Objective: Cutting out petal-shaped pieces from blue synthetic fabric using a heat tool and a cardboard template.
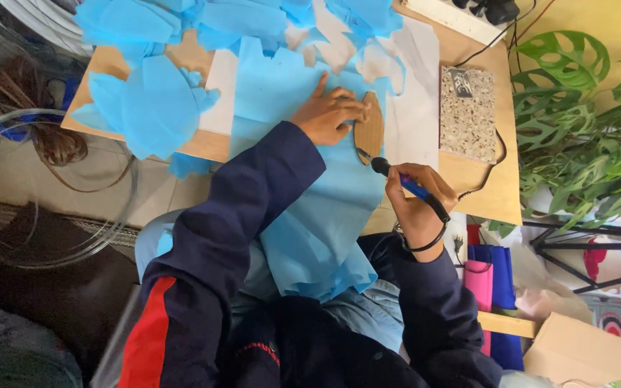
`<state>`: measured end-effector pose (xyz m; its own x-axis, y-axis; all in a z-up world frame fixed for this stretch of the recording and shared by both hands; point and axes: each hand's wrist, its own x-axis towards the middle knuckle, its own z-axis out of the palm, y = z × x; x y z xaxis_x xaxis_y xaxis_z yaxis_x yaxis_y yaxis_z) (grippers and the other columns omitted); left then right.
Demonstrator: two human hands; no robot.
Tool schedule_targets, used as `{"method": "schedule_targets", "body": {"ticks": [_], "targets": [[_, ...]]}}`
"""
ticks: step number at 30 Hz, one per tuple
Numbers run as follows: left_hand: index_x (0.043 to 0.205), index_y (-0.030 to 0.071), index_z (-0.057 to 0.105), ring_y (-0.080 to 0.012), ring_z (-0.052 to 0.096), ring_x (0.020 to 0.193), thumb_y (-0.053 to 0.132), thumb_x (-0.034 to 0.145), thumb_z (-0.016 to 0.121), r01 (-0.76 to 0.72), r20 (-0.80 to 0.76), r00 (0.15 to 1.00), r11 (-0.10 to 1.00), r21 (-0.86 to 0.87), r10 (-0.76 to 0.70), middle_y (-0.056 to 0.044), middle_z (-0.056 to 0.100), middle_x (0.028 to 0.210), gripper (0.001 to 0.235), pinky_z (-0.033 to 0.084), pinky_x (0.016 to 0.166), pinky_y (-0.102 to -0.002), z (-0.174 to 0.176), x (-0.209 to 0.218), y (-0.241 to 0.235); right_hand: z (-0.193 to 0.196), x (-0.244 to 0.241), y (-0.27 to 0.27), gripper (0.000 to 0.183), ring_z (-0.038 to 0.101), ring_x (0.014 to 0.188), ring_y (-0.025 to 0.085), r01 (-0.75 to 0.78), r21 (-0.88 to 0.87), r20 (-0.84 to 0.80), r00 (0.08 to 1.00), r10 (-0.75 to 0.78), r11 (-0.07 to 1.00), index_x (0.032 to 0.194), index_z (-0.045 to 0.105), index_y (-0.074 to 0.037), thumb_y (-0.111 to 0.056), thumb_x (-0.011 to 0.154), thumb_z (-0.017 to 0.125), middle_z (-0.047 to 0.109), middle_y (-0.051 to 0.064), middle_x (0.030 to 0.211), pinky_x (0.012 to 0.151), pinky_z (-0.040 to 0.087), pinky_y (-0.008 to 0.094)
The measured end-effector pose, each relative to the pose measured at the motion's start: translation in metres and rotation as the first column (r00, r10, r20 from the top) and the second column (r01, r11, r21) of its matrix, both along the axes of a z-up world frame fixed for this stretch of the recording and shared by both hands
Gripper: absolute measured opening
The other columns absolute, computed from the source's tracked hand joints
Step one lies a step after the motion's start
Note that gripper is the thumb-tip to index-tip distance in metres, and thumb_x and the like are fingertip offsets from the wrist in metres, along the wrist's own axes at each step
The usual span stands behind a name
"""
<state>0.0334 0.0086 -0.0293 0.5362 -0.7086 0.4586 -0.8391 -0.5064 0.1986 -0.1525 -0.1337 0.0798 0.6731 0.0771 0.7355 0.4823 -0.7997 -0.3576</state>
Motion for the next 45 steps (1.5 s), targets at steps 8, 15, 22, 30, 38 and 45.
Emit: {"method": "schedule_targets", "body": {"ticks": [8, 15, 22, 30, 38, 45], "targets": [[0.109, 0.025, 0.058, -0.0225, 0.039, 0.116, 0.017, 0.08, 0.05, 0.015, -0.049, 0.999, 0.999, 0.036, -0.013, 0.006, 0.05, 0.125, 0.031, 0.0, 0.099, -0.065, 0.011, -0.004, 0.002, 0.003, -0.008, -0.006, 0.005, 0.061, 0.068, 0.023, -0.031, 0.013, -0.03, 0.999, 0.032, 0.999, 0.078, 0.06, 0.002, 0.0, 0.081, 0.063, 0.062, 0.013, 0.076, 0.061, 0.05, 0.029], [0.11, 0.022, 0.058, -0.0254, 0.036, 0.119, 0.04, 0.068, 0.052, 0.071, -0.089, 0.994, 0.997, 0.04, -0.067, 0.004, 0.048, 0.127, 0.046, -0.003, 0.098, -0.064, 0.015, -0.004, 0.005, 0.004, -0.01, -0.013, 0.006, 0.062, 0.068, 0.023, -0.033, 0.03, -0.038, 0.999, 0.034, 0.999, 0.077, 0.06, 0.001, -0.001, 0.082, 0.062, 0.063, 0.012, 0.076, 0.061, 0.049, 0.029], [0.111, 0.02, 0.059, -0.026, 0.037, 0.118, 0.044, 0.068, 0.05, 0.082, -0.045, 0.996, 0.996, 0.023, -0.081, 0.004, 0.049, 0.126, 0.05, -0.004, 0.098, -0.063, 0.009, -0.002, 0.005, 0.002, -0.011, -0.023, 0.007, 0.06, 0.065, 0.02, -0.001, 0.032, -0.055, 0.999, 0.002, 0.999, 0.076, 0.061, 0.0, -0.003, 0.081, 0.063, 0.063, 0.01, 0.074, 0.06, 0.048, 0.028], [0.107, 0.02, 0.059, -0.0258, 0.037, 0.117, 0.039, 0.069, 0.051, 0.097, -0.028, 0.995, 0.995, 0.007, -0.097, 0.005, 0.048, 0.128, 0.043, -0.003, 0.098, -0.064, 0.009, -0.003, 0.005, 0.004, -0.017, -0.029, 0.007, 0.062, 0.069, 0.023, -0.028, 0.026, -0.053, 0.998, 0.029, 0.999, 0.078, 0.061, 0.002, -0.002, 0.083, 0.063, 0.063, 0.013, 0.076, 0.061, 0.049, 0.029], [0.109, 0.022, 0.058, -0.0264, 0.037, 0.117, 0.04, 0.067, 0.052, 0.083, -0.032, 0.996, 0.996, 0.042, -0.081, 0.005, 0.047, 0.128, 0.046, 0.001, 0.097, -0.066, 0.014, -0.005, 0.005, 0.003, -0.02, -0.032, 0.006, 0.062, 0.069, 0.021, -0.012, 0.045, -0.051, 0.999, 0.014, 0.999, 0.077, 0.061, 0.001, -0.002, 0.082, 0.063, 0.063, 0.01, 0.075, 0.061, 0.048, 0.027], [0.103, 0.017, 0.058, -0.0241, 0.037, 0.119, 0.032, 0.069, 0.044, 0.032, -0.133, 0.991, 0.996, 0.083, -0.021, 0.0, 0.049, 0.128, 0.04, 0.001, 0.102, -0.057, 0.033, -0.019, 0.009, 0.005, -0.016, -0.032, 0.009, 0.063, 0.064, 0.034, -0.158, 0.209, 0.058, 0.987, 0.149, 0.965, 0.072, 0.06, 0.003, 0.005, 0.079, 0.065, 0.061, 0.019, 0.067, 0.052, 0.046, 0.033]]}}
